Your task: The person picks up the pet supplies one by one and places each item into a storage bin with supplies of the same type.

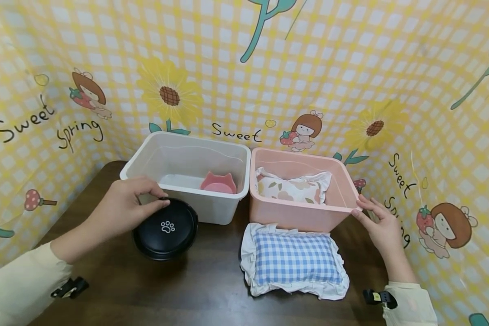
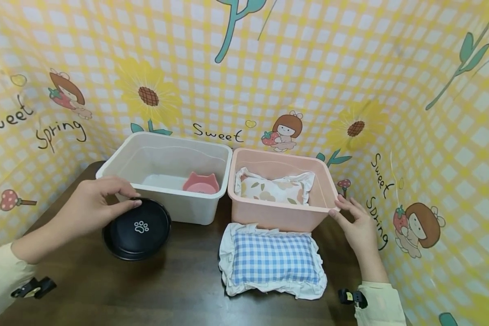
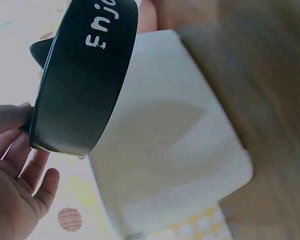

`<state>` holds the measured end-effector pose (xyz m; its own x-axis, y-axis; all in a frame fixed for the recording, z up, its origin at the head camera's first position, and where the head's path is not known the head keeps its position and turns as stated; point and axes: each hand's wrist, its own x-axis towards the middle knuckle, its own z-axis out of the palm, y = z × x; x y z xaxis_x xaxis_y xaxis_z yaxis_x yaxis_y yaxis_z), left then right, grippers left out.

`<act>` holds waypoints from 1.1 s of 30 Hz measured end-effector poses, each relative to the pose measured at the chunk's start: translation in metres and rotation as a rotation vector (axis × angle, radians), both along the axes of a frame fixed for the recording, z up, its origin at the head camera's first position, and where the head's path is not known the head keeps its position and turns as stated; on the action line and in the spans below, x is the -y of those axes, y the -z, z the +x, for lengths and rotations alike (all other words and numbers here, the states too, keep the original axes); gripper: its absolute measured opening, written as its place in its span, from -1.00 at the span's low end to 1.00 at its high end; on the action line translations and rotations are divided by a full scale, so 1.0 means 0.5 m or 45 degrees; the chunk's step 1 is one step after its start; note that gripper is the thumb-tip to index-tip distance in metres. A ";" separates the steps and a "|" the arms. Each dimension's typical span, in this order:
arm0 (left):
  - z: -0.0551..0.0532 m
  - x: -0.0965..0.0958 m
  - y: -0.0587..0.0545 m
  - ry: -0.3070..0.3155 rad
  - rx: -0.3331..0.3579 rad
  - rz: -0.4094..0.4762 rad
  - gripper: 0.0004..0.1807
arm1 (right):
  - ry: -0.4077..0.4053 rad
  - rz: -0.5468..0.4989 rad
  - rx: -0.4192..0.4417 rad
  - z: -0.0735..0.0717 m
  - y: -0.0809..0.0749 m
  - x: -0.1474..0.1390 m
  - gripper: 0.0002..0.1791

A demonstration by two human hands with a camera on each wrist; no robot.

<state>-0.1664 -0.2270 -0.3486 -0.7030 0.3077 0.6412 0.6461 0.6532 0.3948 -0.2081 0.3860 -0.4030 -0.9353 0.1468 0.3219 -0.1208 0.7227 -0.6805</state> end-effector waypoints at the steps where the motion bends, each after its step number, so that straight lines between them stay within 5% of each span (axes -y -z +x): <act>1: -0.002 0.002 -0.010 0.002 -0.024 -0.005 -0.67 | -0.001 0.001 -0.007 -0.002 0.000 0.001 -0.41; 16: -0.052 0.021 -0.131 0.002 -0.236 -0.107 -0.75 | 0.026 -0.080 0.023 0.003 0.006 0.008 -0.39; 33: -0.138 0.034 -0.179 -0.084 -0.231 -0.186 -0.88 | 0.014 -0.097 0.040 0.006 -0.001 0.002 -0.38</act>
